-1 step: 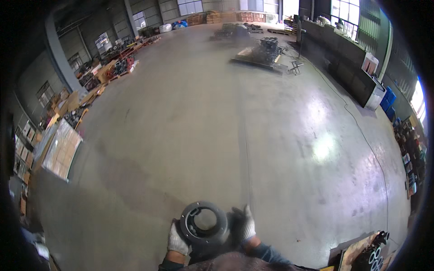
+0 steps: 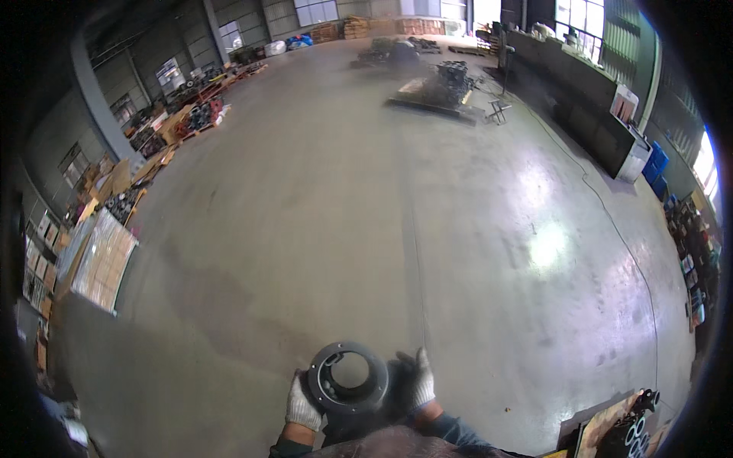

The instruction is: The person picks up a cylindrical metal part, places it on a workbench, and uses an angle grinder to smooth its edges. They rotate the part to grind different sides, then place the finished piece on a pallet with other similar parts.

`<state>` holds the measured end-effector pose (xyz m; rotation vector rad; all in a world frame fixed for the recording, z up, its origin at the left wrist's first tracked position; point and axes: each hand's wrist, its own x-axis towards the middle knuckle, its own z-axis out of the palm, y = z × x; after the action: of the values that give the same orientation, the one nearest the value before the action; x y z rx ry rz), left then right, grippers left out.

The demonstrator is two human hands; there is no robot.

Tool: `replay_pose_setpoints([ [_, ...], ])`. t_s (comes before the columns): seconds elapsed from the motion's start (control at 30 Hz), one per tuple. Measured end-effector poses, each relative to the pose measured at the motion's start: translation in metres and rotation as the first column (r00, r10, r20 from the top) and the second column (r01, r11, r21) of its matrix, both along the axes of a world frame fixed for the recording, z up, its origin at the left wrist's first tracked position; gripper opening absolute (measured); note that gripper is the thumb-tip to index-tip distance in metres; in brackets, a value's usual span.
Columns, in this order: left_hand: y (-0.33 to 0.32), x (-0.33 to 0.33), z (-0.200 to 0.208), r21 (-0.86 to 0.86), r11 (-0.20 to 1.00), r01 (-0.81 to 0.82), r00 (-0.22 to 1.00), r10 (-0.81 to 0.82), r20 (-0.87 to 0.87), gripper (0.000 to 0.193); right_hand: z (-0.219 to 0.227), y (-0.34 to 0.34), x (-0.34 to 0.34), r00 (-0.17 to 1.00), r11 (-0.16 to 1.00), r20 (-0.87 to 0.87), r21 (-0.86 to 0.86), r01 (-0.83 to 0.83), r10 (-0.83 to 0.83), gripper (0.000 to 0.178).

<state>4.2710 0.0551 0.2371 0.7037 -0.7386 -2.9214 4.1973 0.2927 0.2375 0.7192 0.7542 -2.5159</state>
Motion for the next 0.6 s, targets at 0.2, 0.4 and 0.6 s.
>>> replay_pose_setpoints([
  [0.2,-0.052,-0.338,-0.018,0.122,0.979,0.160,0.985,-0.167,0.044,0.049,0.017,-0.040,-0.302,0.995,0.995,0.018,-0.042,0.094,-0.093,0.088],
  [0.4,-0.072,-0.621,-0.005,0.031,0.994,0.104,0.976,-0.108,0.191,0.061,-0.015,-0.074,-0.614,0.999,0.997,0.023,0.063,-0.037,0.036,0.085],
  [0.6,-0.132,-0.912,-0.019,0.158,0.986,0.050,0.996,-0.061,0.060,0.056,-0.013,-0.132,-0.918,0.998,1.000,-0.061,0.000,-0.016,0.016,0.083],
])
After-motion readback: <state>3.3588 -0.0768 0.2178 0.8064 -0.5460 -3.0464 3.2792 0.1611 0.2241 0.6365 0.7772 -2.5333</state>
